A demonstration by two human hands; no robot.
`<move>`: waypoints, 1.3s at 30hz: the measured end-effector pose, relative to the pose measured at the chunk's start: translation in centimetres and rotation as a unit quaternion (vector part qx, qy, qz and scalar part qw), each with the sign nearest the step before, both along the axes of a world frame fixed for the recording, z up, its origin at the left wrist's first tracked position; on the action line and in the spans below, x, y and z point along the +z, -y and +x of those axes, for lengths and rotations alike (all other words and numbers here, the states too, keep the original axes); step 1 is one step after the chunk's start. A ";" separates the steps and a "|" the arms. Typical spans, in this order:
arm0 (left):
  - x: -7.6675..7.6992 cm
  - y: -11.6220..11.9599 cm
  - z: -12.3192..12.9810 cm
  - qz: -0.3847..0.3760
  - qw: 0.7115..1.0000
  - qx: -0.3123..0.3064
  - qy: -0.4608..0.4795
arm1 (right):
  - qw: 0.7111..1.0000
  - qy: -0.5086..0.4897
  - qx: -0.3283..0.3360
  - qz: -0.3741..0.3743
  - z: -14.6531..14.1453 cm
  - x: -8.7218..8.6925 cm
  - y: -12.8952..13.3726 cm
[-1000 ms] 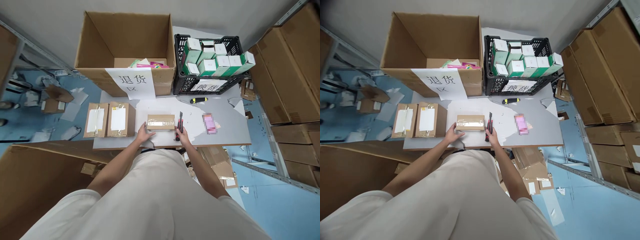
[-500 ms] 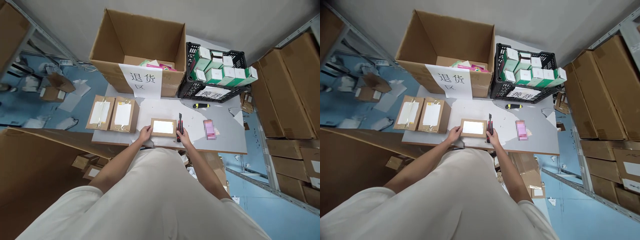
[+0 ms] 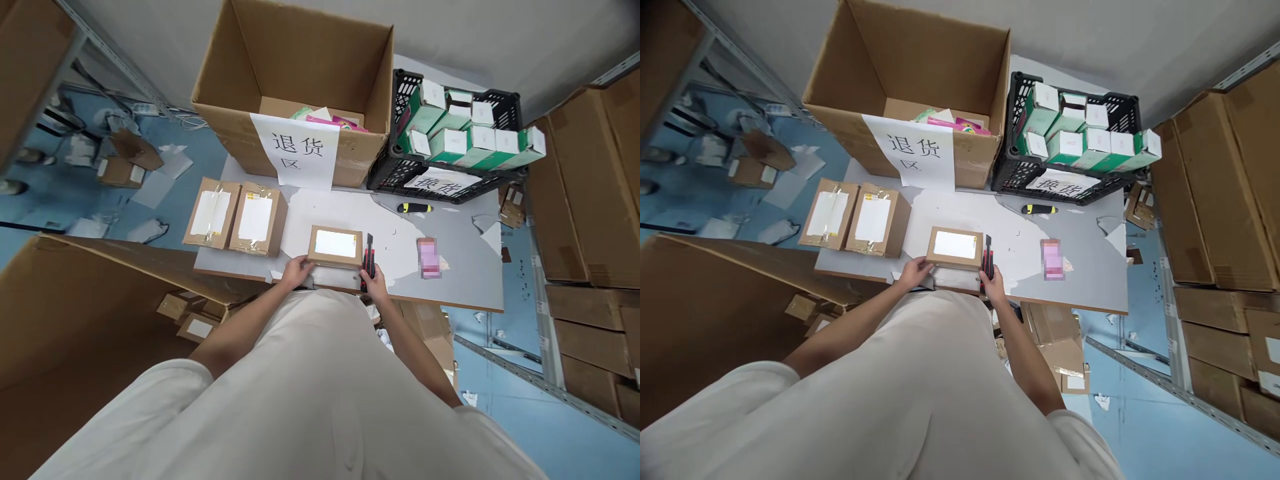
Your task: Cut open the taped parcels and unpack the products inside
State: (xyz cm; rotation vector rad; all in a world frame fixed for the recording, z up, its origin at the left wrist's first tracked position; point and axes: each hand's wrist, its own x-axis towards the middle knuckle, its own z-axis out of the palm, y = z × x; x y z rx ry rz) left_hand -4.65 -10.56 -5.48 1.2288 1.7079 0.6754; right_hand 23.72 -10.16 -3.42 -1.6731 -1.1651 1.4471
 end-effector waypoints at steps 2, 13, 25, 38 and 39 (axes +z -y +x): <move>0.4 -0.7 0.1 0.036 0.999 0.001 -0.010 | 0.999 -0.010 -0.012 0.029 -0.2 1.0 -0.7; 3.1 -3.3 2.2 0.228 0.959 -0.074 -0.149 | 0.974 0.201 0.072 0.079 -1.2 3.6 -5.6; 1.3 -2.7 2.6 0.298 0.911 -0.266 -0.100 | 0.725 0.432 0.519 0.134 -5.1 10.5 -9.8; 1.1 -3.0 2.6 0.269 0.927 -0.245 -0.095 | 0.613 0.523 0.582 0.114 -7.5 11.4 -10.9; 1.1 -2.9 2.6 0.267 0.926 -0.246 -0.099 | 0.607 0.530 0.581 0.110 -7.4 11.6 -10.8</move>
